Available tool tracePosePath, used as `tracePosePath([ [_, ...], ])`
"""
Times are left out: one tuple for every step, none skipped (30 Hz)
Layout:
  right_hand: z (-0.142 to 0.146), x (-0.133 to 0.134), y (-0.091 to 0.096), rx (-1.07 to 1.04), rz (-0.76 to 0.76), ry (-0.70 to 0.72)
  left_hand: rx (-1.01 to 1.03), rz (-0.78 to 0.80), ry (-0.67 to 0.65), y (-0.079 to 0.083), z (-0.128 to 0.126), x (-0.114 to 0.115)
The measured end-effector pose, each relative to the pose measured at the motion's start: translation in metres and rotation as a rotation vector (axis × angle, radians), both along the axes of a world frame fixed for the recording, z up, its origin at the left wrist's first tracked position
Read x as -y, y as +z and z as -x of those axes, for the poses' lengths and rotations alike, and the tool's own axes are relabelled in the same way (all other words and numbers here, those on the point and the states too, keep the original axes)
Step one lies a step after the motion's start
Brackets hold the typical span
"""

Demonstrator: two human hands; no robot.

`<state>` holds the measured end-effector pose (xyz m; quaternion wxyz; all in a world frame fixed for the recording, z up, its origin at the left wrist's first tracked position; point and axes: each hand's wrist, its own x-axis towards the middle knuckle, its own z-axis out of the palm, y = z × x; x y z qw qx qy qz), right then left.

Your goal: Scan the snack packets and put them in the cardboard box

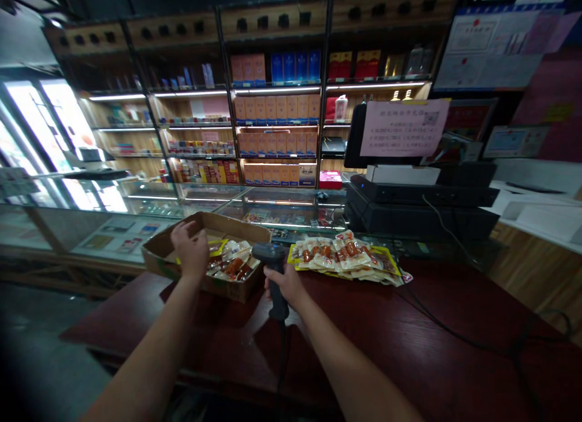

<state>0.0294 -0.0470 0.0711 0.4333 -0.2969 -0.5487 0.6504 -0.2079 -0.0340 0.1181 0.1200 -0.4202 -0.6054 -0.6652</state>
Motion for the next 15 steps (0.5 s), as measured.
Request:
tracePosePath([
  [-0.004, -0.001, -0.002, -0.001, 0.001, -0.015, -0.027, -0.013, -0.037, -0.002, -0.016, 0.000],
  [-0.008, -0.002, -0.004, -0.003, 0.003, -0.033, -0.056, -0.024, -0.078, -0.004, -0.033, -0.001],
  [-0.014, -0.003, -0.006, -0.004, 0.007, -0.052, -0.080, -0.031, -0.127, -0.008, -0.050, -0.002],
  [-0.019, -0.004, -0.008, -0.005, 0.013, -0.075, -0.103, -0.022, -0.182, -0.013, -0.066, -0.004],
  [-0.026, -0.005, -0.009, -0.006, 0.020, -0.098, -0.125, 0.006, -0.236, -0.019, -0.081, -0.007],
  [-0.033, -0.006, -0.011, -0.008, 0.025, -0.125, -0.148, 0.055, -0.289, -0.026, -0.095, -0.011],
  [-0.040, -0.007, -0.013, -0.009, 0.029, -0.153, -0.173, 0.132, -0.349, -0.034, -0.108, -0.016],
  [-0.048, -0.009, -0.014, -0.011, 0.030, -0.181, -0.189, 0.238, -0.410, -0.043, -0.120, -0.022],
  [-0.056, -0.010, -0.016, -0.013, 0.031, -0.209, -0.203, 0.359, -0.450, -0.052, -0.130, -0.029],
  [-0.064, -0.012, -0.018, -0.014, 0.032, -0.238, -0.230, 0.477, -0.456, -0.060, -0.139, -0.036],
  [-0.072, -0.014, -0.020, -0.016, 0.036, -0.266, -0.254, 0.590, -0.438, -0.068, -0.147, -0.043],
  [-0.080, -0.015, -0.023, -0.021, 0.045, -0.294, -0.276, 0.695, -0.397, -0.076, -0.153, -0.049],
  [-0.087, -0.017, -0.026, -0.029, 0.057, -0.320, -0.293, 0.787, -0.342, -0.082, -0.158, -0.054],
  [-0.094, -0.018, -0.030, -0.041, 0.070, -0.341, -0.299, 0.864, -0.284, -0.089, -0.163, -0.059],
  [-0.099, -0.019, -0.034, -0.055, 0.084, -0.356, -0.296, 0.927, -0.232, -0.094, -0.167, -0.063],
])
